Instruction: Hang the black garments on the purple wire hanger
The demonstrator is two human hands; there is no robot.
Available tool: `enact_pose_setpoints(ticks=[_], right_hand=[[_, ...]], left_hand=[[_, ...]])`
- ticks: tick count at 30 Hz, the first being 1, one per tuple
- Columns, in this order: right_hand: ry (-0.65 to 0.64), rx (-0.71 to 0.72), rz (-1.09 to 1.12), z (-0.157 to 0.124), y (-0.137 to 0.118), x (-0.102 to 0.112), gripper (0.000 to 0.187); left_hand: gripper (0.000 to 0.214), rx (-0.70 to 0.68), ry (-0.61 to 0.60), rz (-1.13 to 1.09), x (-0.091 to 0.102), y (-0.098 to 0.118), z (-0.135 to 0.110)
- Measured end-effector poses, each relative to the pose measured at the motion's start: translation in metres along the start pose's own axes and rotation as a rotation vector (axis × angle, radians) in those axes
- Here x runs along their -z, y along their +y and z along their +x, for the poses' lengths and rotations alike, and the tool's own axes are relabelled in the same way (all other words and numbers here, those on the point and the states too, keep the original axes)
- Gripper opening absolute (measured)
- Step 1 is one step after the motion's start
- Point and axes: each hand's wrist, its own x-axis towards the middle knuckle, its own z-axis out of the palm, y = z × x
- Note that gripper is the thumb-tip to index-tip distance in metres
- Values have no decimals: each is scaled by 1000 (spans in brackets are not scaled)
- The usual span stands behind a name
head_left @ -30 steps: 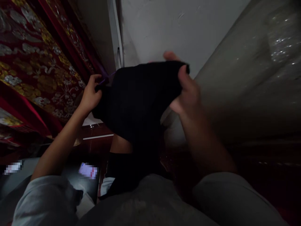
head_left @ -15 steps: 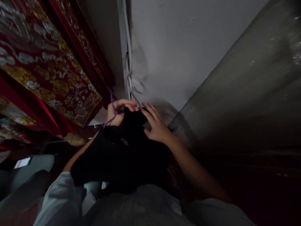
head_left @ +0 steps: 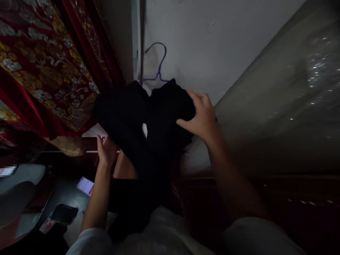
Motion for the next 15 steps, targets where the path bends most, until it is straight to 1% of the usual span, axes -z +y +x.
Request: enact_pose_setpoints(ticks=[1, 2, 5, 7, 9, 11, 12, 14, 15], right_hand=[[2, 3, -13, 11, -2, 1, 99], [0, 14, -20, 21, -4, 0, 99], [-39, 81, -3, 37, -16, -3, 99], [-71, 124, 27, 34, -22, -2, 98], [-51, 137, 52, 19, -28, 0, 94], [56, 107, 78, -3, -37, -2, 85], [143, 78, 110, -17, -45, -6, 79], [334, -36, 240, -45, -67, -23, 58], [419, -116, 359, -60, -81, -36, 44]], left_hand=[[65, 8, 27, 2, 5, -4, -7], [61, 17, 58, 21, 8, -9, -12], [44, 18, 165, 129, 8, -27, -23], [36, -27, 267, 126, 7, -36, -30], [35, -59, 385, 54, 7, -40, -41], [37, -14, 451, -15, 9, -39, -57], [38, 41, 455, -37, 10, -38, -65], [40, 160, 435, -74, 13, -35, -82], [42, 209, 418, -86, 13, -34, -89]])
